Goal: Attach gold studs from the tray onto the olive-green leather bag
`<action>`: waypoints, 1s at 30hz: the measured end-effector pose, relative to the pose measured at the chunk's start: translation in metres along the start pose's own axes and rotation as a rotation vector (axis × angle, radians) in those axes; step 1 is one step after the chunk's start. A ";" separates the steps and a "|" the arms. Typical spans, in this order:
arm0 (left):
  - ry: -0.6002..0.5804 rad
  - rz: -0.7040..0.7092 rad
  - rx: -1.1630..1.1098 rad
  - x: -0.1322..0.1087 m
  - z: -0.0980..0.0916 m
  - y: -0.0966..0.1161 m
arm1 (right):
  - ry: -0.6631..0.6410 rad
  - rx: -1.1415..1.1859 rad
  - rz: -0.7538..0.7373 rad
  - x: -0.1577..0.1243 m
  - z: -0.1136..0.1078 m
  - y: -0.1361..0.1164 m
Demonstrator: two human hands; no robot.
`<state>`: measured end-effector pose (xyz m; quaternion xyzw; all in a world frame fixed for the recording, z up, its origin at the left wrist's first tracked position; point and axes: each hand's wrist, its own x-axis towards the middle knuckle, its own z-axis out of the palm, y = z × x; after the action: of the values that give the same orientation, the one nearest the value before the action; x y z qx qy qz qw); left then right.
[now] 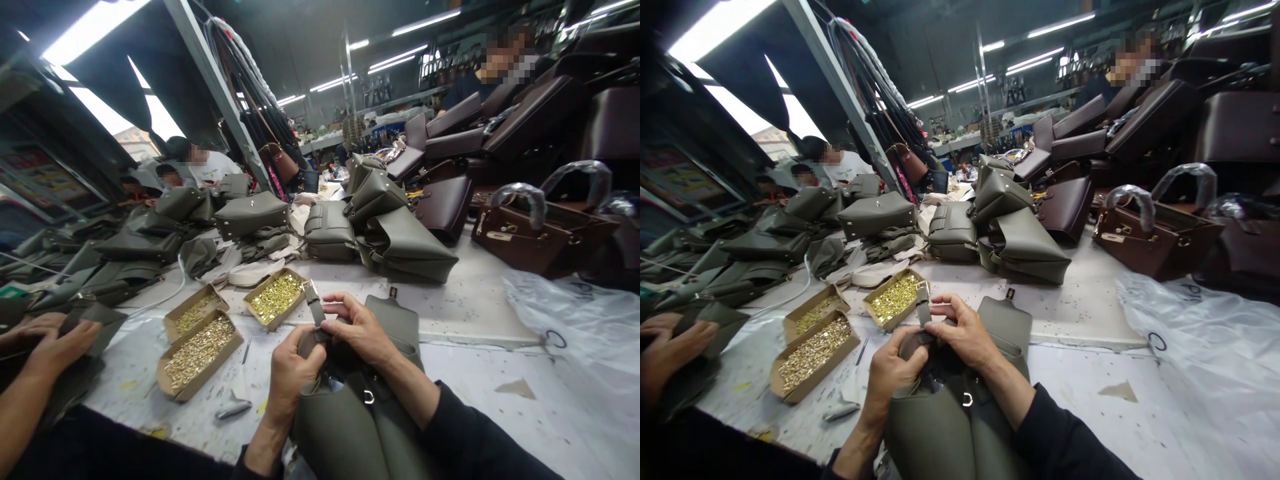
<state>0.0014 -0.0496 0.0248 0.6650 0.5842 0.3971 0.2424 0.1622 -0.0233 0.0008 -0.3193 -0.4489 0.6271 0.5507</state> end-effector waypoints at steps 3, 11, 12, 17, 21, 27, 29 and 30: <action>0.062 0.038 0.043 -0.003 0.002 -0.003 | -0.038 0.094 0.000 -0.001 0.002 -0.002; 0.141 0.142 0.137 -0.010 0.005 -0.007 | -0.088 0.090 -0.058 -0.003 0.005 0.001; 0.136 0.167 0.138 -0.010 0.004 -0.008 | -0.077 0.070 -0.075 -0.004 0.005 0.001; 0.222 0.525 0.151 -0.013 -0.005 -0.019 | -0.060 -0.291 -0.323 -0.018 0.008 -0.007; 0.257 0.822 0.190 -0.023 -0.013 -0.039 | -0.222 -0.547 -0.559 -0.035 0.011 -0.013; 0.258 0.870 0.177 -0.036 -0.012 -0.061 | -0.185 -0.741 -0.668 -0.053 0.010 -0.006; 0.244 0.878 0.145 -0.037 -0.011 -0.064 | -0.158 -0.764 -0.666 -0.055 0.011 -0.004; 0.238 0.877 0.130 -0.038 -0.011 -0.066 | -0.156 -0.773 -0.670 -0.056 0.011 -0.004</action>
<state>-0.0460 -0.0744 -0.0301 0.8130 0.2953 0.4983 -0.0596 0.1647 -0.0801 0.0034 -0.2902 -0.7652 0.2266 0.5281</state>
